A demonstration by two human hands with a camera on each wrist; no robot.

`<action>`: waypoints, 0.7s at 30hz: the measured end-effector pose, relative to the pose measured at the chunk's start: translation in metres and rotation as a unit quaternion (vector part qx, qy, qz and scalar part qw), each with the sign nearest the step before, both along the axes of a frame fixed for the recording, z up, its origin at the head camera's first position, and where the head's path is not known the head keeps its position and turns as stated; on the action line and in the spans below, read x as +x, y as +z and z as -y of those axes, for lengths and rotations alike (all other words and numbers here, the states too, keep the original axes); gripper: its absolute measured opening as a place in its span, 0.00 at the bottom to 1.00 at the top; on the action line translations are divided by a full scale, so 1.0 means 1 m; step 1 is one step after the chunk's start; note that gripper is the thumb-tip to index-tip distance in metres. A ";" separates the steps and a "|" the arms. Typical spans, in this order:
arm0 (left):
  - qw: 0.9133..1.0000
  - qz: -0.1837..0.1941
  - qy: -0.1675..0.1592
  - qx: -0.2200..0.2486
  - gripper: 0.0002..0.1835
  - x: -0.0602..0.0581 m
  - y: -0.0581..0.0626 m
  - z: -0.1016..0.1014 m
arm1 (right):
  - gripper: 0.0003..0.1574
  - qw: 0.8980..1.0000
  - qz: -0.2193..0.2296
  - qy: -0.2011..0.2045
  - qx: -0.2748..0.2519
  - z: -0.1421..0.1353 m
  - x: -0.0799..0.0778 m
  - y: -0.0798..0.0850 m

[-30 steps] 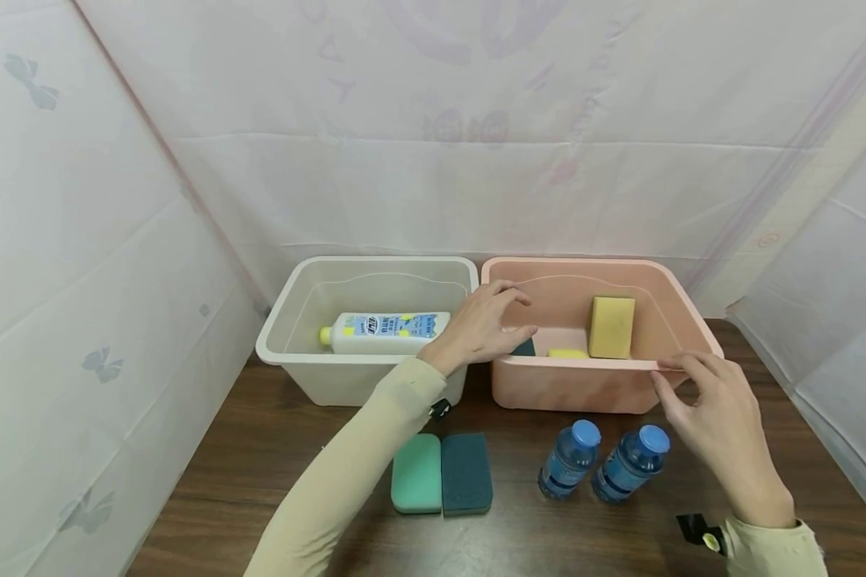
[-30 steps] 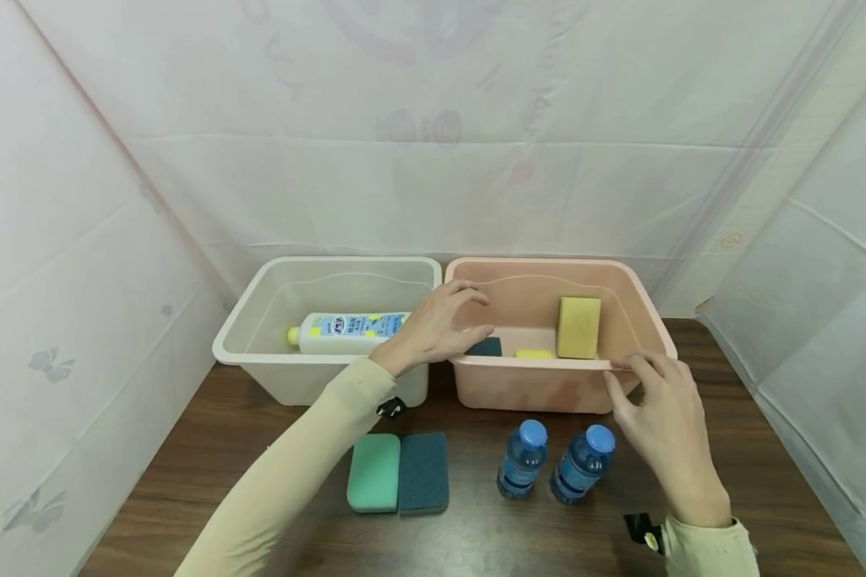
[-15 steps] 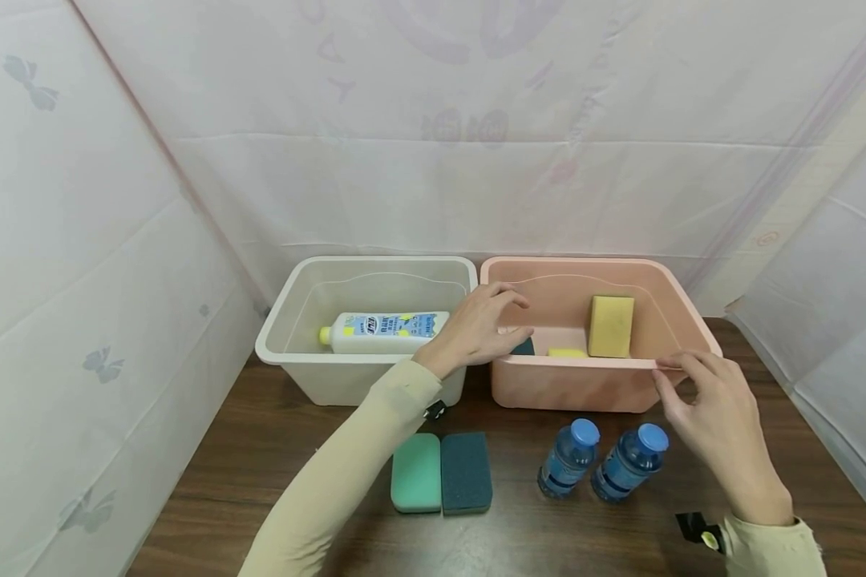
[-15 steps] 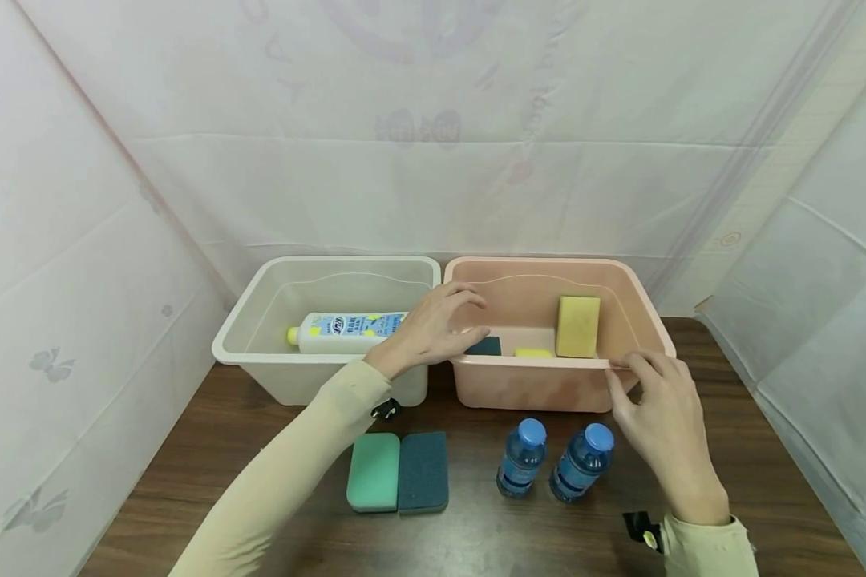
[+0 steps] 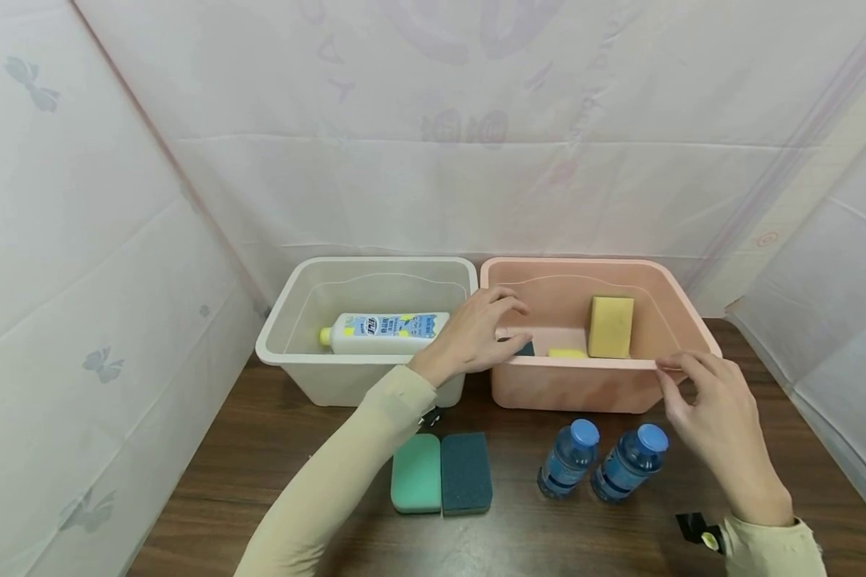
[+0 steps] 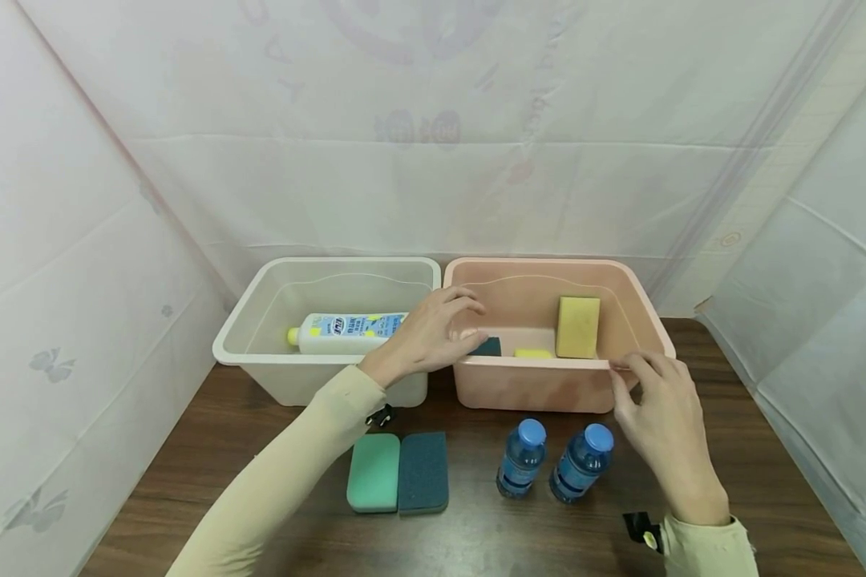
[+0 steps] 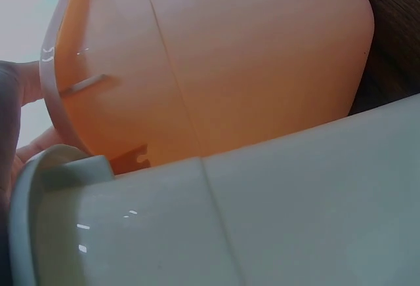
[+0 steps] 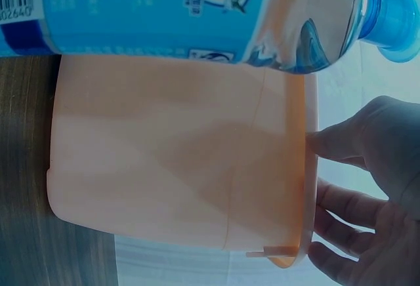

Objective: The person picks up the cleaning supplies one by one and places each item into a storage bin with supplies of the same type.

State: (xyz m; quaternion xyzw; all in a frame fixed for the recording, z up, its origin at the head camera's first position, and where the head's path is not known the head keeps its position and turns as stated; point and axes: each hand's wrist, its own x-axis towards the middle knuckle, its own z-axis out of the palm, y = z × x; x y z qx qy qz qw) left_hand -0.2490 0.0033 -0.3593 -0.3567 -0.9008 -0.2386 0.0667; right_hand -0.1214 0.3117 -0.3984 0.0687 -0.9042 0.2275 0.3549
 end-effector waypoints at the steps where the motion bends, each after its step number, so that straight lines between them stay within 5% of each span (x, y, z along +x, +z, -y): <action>1: 1.000 -0.003 -0.002 0.001 0.21 0.000 0.000 0.000 | 0.07 1.000 0.000 0.001 -0.002 0.000 0.000 0.000; 21: 0.999 -0.033 -0.017 0.026 0.21 0.019 -0.005 0.014 | 0.09 1.000 -0.002 -0.005 0.000 -0.001 -0.004 -0.003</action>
